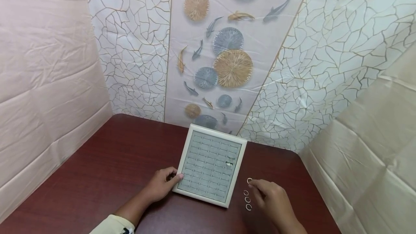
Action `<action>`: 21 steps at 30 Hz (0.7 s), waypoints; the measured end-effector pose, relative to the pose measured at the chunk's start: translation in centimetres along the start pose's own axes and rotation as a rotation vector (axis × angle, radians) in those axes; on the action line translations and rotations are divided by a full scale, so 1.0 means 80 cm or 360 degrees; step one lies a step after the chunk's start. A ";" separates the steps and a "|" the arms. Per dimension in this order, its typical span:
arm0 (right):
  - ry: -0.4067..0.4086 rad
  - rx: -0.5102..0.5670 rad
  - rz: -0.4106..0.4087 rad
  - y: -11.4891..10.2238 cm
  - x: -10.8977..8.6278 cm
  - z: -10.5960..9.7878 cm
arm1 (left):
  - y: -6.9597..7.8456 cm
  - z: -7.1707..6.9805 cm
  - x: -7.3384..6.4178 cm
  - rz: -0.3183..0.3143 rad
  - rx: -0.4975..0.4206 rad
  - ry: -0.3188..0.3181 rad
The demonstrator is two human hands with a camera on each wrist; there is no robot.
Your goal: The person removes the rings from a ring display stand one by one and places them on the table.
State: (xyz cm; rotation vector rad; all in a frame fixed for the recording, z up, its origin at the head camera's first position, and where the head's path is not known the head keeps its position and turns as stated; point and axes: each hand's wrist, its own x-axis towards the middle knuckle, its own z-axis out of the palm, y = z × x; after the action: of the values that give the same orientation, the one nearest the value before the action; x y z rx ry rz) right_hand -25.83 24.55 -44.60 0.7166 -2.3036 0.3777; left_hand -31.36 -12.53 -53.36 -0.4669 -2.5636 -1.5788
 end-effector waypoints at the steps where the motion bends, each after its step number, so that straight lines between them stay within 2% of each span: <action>1: -0.0048 0.0007 0.0032 0.002 -0.004 0.000 | 0.000 0.000 0.000 -0.0003 0.0006 0.0001; 4: -0.0218 0.0064 0.0092 0.008 -0.011 0.002 | 0.000 -0.001 -0.001 -0.0011 0.0009 0.0002; 12: -0.0715 0.0230 0.0120 0.024 -0.018 0.000 | 0.001 -0.002 -0.001 -0.0024 0.0009 -0.0003; 15: -0.0811 0.0317 0.0092 0.031 -0.021 0.002 | 0.002 -0.002 0.000 -0.0020 0.0009 0.0000; 21: -0.0912 0.0447 0.0047 0.037 -0.031 0.012 | 0.003 -0.002 0.001 -0.0018 0.0024 0.0002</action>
State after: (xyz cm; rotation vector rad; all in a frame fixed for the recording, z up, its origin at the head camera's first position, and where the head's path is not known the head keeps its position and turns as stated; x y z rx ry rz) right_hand -26.53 27.44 -47.21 1.0356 -2.8324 0.5766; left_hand -31.35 -12.52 -53.08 -0.4509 -2.5800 -1.5620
